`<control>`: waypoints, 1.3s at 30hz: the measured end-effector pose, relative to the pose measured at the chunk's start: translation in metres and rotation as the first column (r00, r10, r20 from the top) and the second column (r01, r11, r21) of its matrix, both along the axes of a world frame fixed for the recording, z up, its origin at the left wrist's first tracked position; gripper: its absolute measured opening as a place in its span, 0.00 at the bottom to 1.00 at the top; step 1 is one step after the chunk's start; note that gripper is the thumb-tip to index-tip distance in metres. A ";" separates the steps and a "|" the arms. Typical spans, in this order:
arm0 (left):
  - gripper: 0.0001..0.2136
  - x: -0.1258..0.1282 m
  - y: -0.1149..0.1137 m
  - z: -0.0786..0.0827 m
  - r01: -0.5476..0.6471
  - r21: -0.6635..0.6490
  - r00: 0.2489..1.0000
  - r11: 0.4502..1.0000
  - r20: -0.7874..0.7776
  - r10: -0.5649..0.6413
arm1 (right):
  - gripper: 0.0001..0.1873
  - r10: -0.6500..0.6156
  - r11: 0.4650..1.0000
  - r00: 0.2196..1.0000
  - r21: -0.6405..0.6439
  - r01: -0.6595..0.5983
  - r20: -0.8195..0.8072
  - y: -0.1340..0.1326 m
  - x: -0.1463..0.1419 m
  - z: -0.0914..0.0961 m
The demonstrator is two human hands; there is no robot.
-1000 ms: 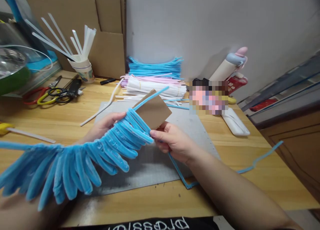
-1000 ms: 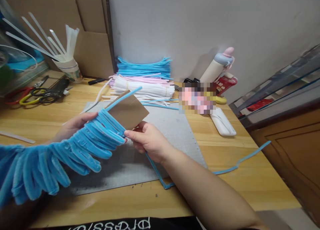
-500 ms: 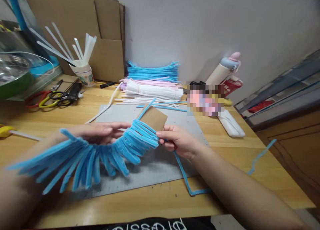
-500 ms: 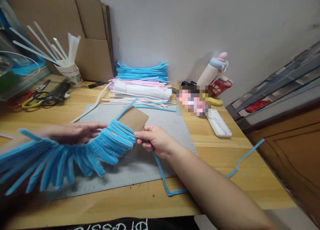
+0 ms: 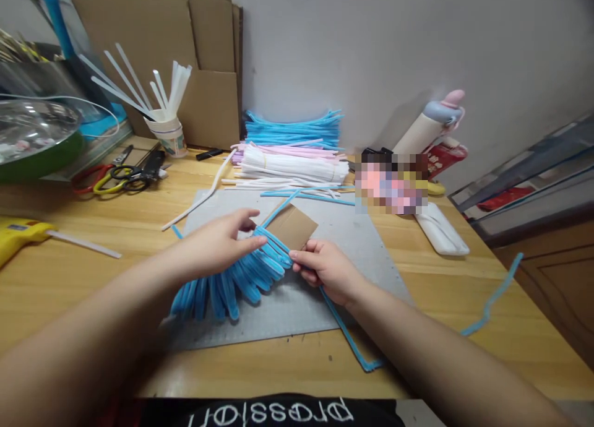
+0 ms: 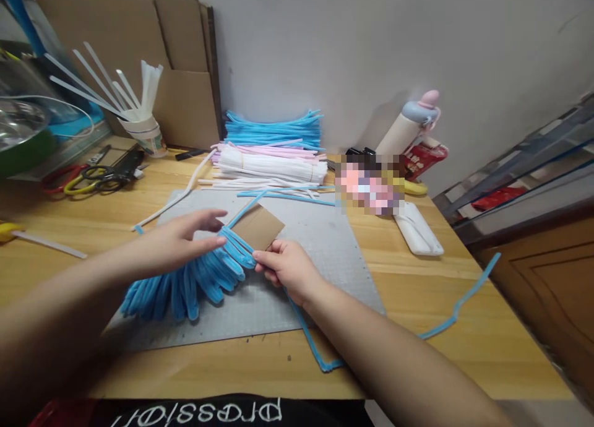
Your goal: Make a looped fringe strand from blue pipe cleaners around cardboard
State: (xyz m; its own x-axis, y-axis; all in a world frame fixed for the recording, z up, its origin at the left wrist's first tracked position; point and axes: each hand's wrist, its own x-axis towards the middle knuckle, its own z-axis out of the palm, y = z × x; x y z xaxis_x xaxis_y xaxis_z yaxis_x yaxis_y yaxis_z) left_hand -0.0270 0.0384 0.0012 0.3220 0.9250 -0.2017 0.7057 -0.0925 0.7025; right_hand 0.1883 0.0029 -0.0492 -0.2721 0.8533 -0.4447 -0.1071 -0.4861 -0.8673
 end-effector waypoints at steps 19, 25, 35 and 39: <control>0.22 0.008 -0.004 -0.036 0.148 -0.490 0.717 0.859 0.652 0.248 | 0.16 0.026 0.999 0.999 0.039 -0.027 0.029 -0.012 -0.002 0.002; 0.21 0.008 -0.004 -0.033 0.088 -0.454 0.687 0.887 0.672 0.276 | 0.16 0.148 0.989 0.989 0.022 -0.147 -0.016 -0.014 0.000 0.002; 0.20 -0.005 0.002 -0.023 0.176 -0.495 0.651 0.851 0.707 0.276 | 0.14 0.327 0.945 0.941 0.035 -0.325 -0.089 -0.013 0.006 0.007; 0.17 -0.013 0.000 -0.013 0.313 -0.419 0.725 0.852 0.685 0.070 | 0.10 0.574 0.819 0.819 0.009 -0.574 -0.006 -0.004 0.010 0.019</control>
